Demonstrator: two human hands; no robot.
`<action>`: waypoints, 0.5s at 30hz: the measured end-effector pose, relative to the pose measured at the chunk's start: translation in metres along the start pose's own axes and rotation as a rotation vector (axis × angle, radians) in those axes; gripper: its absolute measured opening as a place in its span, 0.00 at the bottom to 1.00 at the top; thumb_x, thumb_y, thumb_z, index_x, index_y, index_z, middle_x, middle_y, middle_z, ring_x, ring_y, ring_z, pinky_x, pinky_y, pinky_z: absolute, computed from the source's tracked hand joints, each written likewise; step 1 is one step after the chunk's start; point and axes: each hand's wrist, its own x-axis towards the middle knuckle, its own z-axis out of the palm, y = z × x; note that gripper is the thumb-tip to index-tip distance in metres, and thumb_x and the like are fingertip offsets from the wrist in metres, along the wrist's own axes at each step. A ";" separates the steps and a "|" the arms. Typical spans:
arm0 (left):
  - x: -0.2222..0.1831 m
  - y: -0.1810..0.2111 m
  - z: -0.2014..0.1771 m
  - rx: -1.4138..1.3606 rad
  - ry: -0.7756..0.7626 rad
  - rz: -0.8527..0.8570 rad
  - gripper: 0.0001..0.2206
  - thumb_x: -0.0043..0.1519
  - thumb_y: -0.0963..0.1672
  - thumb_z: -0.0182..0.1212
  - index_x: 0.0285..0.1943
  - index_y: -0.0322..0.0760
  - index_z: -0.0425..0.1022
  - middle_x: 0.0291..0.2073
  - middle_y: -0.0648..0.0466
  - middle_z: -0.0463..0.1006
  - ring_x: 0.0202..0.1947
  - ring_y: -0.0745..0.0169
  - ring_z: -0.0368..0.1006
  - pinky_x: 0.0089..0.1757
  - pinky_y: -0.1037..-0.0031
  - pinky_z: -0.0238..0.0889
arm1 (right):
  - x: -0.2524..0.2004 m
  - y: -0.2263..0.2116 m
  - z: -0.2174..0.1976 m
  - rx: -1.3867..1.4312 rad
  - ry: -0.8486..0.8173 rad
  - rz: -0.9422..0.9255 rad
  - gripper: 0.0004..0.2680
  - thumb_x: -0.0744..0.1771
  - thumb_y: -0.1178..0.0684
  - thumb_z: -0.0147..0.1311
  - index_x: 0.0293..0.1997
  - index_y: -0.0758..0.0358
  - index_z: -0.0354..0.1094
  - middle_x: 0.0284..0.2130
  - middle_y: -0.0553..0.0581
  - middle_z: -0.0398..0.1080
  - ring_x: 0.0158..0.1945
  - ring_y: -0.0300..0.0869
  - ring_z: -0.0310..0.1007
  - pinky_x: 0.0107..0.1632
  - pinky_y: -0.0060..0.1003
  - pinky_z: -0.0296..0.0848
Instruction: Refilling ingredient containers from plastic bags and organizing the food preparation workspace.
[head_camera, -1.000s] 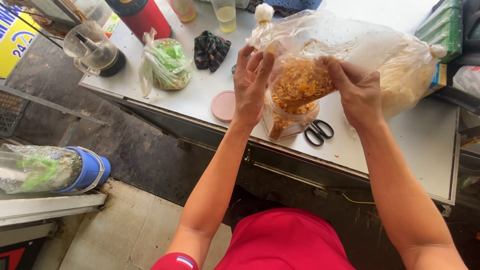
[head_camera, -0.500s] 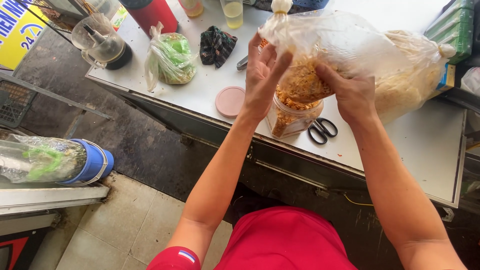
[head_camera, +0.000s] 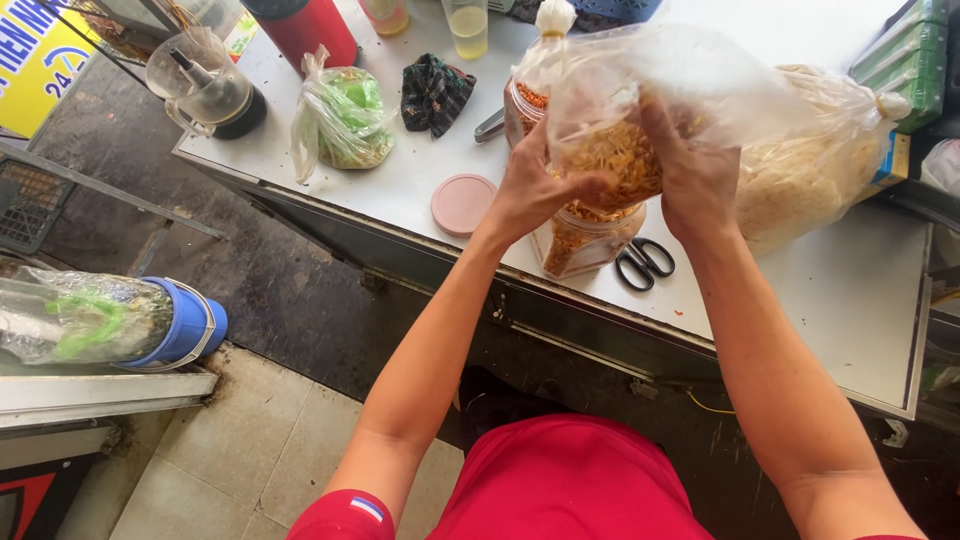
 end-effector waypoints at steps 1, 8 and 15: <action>-0.002 0.004 -0.001 0.026 -0.082 0.149 0.45 0.49 0.50 0.81 0.72 0.30 0.57 0.58 0.45 0.75 0.60 0.54 0.73 0.56 0.61 0.75 | 0.003 0.003 0.000 0.100 0.070 -0.022 0.15 0.69 0.43 0.65 0.47 0.65 0.70 0.41 0.57 0.75 0.44 0.42 0.80 0.51 0.38 0.84; 0.004 -0.020 -0.005 0.013 -0.104 0.034 0.42 0.52 0.48 0.82 0.73 0.30 0.62 0.61 0.45 0.80 0.63 0.53 0.78 0.63 0.64 0.70 | 0.009 0.014 0.000 0.116 0.085 0.002 0.13 0.72 0.46 0.62 0.47 0.69 0.73 0.43 0.60 0.76 0.44 0.41 0.77 0.50 0.38 0.82; 0.008 0.001 -0.005 0.055 -0.113 0.012 0.46 0.49 0.48 0.83 0.74 0.32 0.57 0.60 0.44 0.78 0.62 0.52 0.77 0.60 0.62 0.70 | 0.016 0.015 0.000 0.314 0.035 0.002 0.13 0.71 0.47 0.60 0.55 0.65 0.69 0.51 0.59 0.74 0.57 0.42 0.77 0.62 0.40 0.77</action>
